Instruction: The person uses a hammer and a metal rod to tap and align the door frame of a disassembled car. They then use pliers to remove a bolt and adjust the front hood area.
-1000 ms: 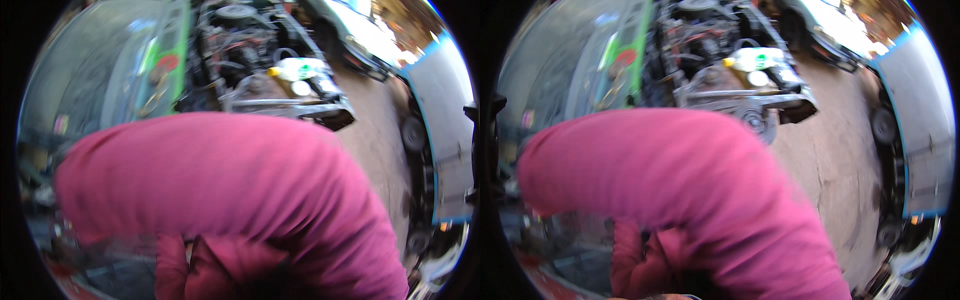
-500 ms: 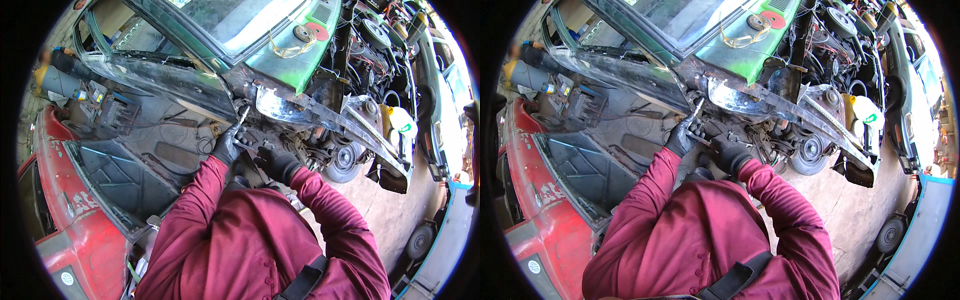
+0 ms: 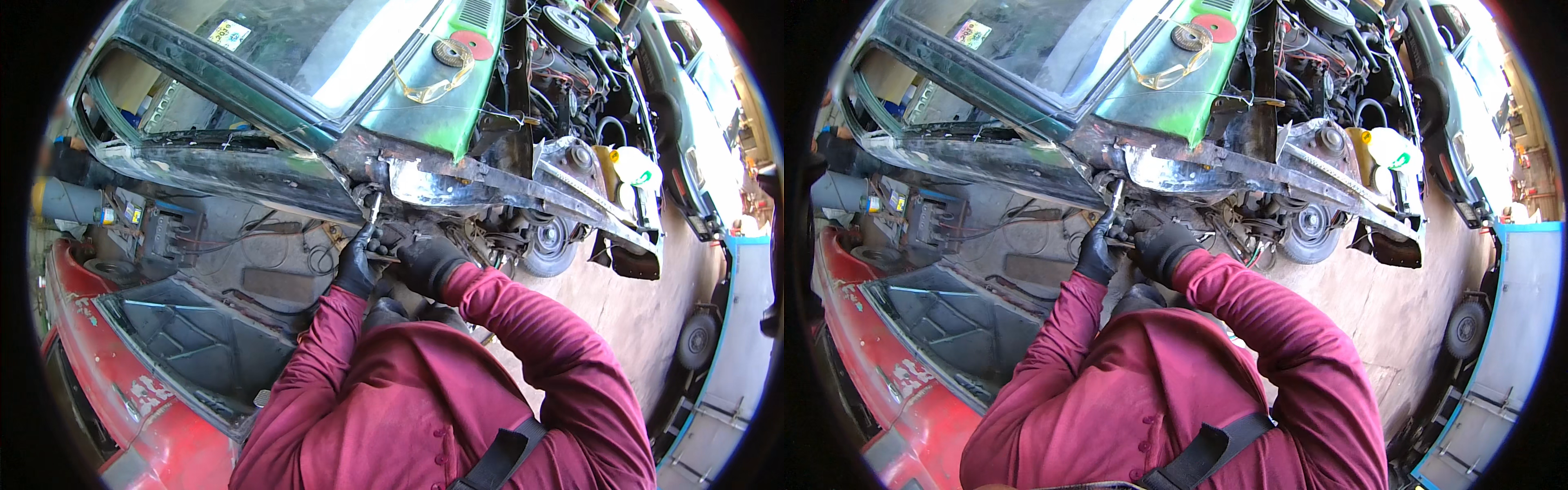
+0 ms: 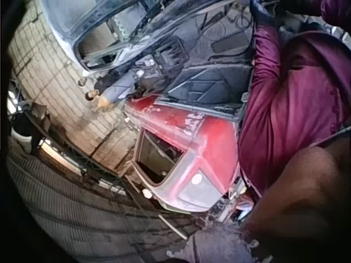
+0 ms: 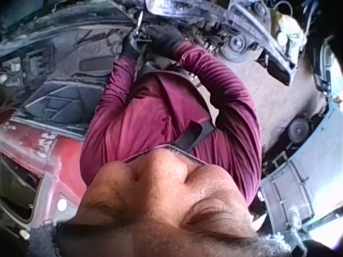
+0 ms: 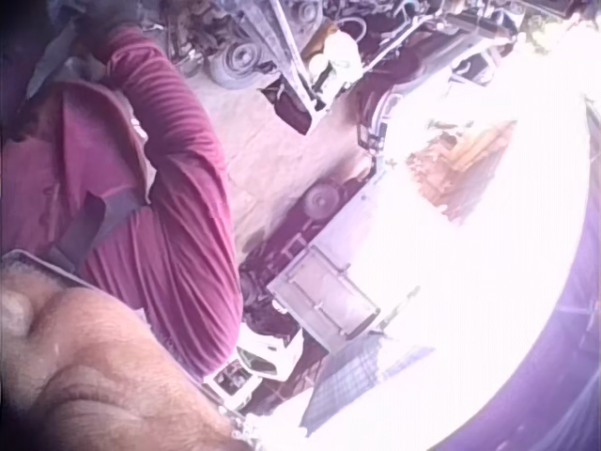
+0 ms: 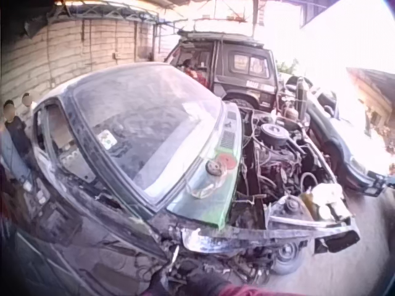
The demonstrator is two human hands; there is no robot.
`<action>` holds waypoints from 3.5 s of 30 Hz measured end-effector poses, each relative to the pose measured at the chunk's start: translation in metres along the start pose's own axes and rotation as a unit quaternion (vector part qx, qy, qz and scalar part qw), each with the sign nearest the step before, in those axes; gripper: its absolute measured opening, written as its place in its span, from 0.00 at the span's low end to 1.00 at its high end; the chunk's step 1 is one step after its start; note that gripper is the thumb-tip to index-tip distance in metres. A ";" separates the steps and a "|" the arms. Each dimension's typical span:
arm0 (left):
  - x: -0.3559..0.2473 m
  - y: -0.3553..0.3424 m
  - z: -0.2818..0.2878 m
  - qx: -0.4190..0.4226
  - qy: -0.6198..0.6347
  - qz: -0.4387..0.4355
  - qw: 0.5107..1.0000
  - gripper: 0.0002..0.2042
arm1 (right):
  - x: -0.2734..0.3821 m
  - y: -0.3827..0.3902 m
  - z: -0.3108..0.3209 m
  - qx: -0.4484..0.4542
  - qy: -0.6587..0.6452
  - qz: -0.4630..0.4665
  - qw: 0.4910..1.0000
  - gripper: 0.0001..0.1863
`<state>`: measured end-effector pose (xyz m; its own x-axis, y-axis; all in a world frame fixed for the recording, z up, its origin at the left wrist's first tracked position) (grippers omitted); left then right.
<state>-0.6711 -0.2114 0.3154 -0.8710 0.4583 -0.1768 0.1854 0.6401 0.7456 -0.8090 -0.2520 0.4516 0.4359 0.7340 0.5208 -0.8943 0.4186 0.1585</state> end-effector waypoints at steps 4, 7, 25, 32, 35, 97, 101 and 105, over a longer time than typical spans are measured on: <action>-0.001 0.000 0.006 -0.066 -0.067 -0.054 0.994 0.12 | -0.006 0.012 0.004 -0.120 0.025 0.088 0.988 0.19; -0.002 0.000 0.010 -0.076 -0.124 -0.093 0.985 0.11 | -0.011 0.014 -0.004 -0.105 -0.006 0.077 0.991 0.19; -0.018 0.035 -0.013 0.020 -0.107 -0.073 0.991 0.11 | 0.012 0.014 -0.007 -0.147 0.039 0.095 0.984 0.20; -0.018 0.026 -0.014 0.051 -0.045 -0.030 0.997 0.11 | 0.032 0.008 0.026 -0.057 0.021 0.051 0.997 0.15; -0.021 0.025 -0.016 0.033 -0.006 -0.036 0.999 0.10 | 0.053 -0.006 0.037 -0.071 0.097 0.072 0.990 0.16; 0.069 0.048 0.050 -0.190 -0.174 -0.166 0.952 0.13 | -0.018 0.069 -0.096 0.004 -0.093 0.027 0.995 0.17; 0.110 0.012 0.103 -0.219 -0.237 -0.131 0.937 0.12 | -0.050 0.082 -0.175 0.098 -0.108 -0.009 0.989 0.19; 0.113 -0.040 0.138 -0.191 -0.224 -0.093 0.951 0.14 | -0.083 0.071 -0.217 0.066 -0.096 -0.006 0.993 0.20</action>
<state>-0.7140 -0.0995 0.1770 -0.5755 0.6306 -0.5207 -0.2059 0.5044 0.8385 -0.8867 -0.1668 0.2382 0.4313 0.6083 0.6663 -0.8998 0.3444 0.2680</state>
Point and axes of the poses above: each hand's wrist, its own y-axis away from the middle knuckle, its own z-axis out of the back of the hand, x = y × z, the point moved 6 cm from there along -y, towards the middle knuckle, and after that the axes turned 15 degrees about z, right-handed, at the moved point
